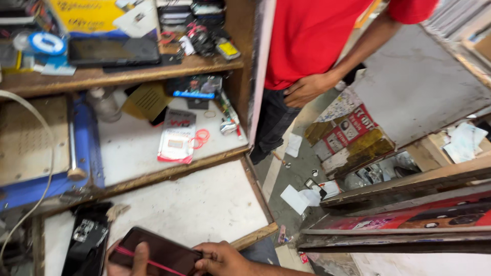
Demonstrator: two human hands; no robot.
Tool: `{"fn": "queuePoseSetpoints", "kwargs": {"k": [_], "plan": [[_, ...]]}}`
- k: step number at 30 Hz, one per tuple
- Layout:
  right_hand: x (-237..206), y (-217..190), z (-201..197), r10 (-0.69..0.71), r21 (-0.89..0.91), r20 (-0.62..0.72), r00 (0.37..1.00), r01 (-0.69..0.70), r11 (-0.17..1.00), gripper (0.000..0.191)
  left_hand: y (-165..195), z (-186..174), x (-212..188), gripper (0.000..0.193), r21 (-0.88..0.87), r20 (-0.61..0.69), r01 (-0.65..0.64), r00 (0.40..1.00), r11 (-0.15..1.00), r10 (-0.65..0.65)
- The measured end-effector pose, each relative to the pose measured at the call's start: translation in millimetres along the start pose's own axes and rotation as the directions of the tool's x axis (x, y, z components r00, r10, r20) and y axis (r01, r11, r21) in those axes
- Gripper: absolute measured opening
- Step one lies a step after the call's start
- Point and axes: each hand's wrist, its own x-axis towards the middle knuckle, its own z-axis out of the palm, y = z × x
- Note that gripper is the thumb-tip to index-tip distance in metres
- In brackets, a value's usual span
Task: The person secures a smartphone with multiple rubber bands, then removes the bands and disassembles the phone by separating the back cover and internal components. They wipe the screen with a cloth and spray liquid onto it.
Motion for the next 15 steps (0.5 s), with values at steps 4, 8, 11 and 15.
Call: {"fn": "queuePoseSetpoints", "kwargs": {"k": [4, 8, 11, 15], "plan": [[9, 2, 20, -0.045, -0.138, -0.098, 0.994, 0.031, 0.99, 0.028, 35, 40, -24, 0.064, -0.055, 0.025, 0.116, 0.993, 0.992, -0.114], [14, -43, 1, -0.085, -0.641, -0.055, 0.995, 0.03, 0.767, 0.022, 73, 49, -23, 0.059, 0.027, -0.005, 0.111, 0.994, 0.993, -0.111], [48, -93, -35, -0.262, -0.726, -0.217, 0.94, 0.023, 0.687, 0.026, 91, 42, -11, 0.055, 0.085, -0.02, 0.116, 0.993, 0.99, -0.115], [96, -144, -71, -0.509, -0.935, -0.271, 0.817, -0.098, 0.341, 0.022, 102, 35, -2, 0.048, 0.293, -0.016, 0.101, 0.995, 0.951, -0.101]]}}
